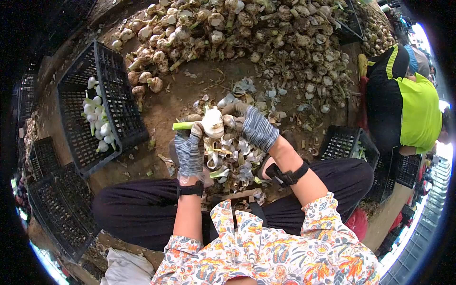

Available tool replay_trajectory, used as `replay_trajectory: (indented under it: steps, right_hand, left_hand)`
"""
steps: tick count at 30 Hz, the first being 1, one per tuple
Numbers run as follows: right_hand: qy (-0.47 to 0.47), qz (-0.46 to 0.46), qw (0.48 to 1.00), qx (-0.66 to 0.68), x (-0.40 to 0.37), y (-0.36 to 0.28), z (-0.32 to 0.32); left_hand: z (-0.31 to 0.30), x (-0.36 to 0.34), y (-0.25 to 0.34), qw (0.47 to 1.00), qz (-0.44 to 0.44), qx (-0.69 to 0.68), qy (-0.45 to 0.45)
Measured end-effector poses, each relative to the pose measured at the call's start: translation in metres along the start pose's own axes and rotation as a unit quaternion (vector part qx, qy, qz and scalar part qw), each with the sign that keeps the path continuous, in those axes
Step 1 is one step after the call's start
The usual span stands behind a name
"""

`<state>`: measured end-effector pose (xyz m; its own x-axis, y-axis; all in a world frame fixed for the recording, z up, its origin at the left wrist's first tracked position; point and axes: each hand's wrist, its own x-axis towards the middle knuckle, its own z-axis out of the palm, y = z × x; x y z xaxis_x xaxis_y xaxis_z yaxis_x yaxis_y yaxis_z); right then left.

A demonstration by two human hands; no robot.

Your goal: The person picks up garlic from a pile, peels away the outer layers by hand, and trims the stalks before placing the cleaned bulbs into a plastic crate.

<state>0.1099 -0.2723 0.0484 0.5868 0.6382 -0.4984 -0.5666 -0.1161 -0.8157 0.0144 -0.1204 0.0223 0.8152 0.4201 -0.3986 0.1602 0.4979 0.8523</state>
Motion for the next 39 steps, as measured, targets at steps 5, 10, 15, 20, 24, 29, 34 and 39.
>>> replay_trajectory:
  steps: [5,10,15,20,24,29,34,39]
  right_hand:
    - [0.017,-0.011,0.982,0.186,-0.008,-0.011,0.01]
    - [0.115,-0.082,0.98,-0.138,0.001,-0.009,0.016]
    - [0.142,-0.087,0.929,-0.33,0.017,0.022,-0.008]
    - [0.22,-0.078,0.79,-0.567,0.022,0.029,0.006]
    - [0.088,0.02,0.838,-0.538,0.027,0.049,-0.011]
    - [0.12,-0.215,0.945,-0.216,0.05,0.011,0.035]
    - [-0.126,-0.012,0.976,-0.179,0.083,-0.021,0.052]
    - [-0.033,-0.119,0.867,-0.483,0.173,0.008,0.071]
  left_hand:
    - [0.006,0.002,0.001,0.999,0.04,-0.023,-0.006]
    - [0.002,0.003,0.0,0.989,0.14,0.025,-0.028]
    - [-0.005,0.008,-0.026,0.999,0.026,-0.034,0.017]
    - [-0.006,0.006,-0.03,0.964,-0.05,-0.261,0.033]
    - [-0.015,0.012,0.014,0.958,-0.023,-0.283,0.034]
    - [-0.038,0.028,-0.015,0.937,-0.078,-0.32,0.115]
    - [-0.051,0.032,0.024,0.909,-0.048,-0.385,0.152]
    - [-0.094,0.039,0.093,0.747,0.122,-0.648,0.087]
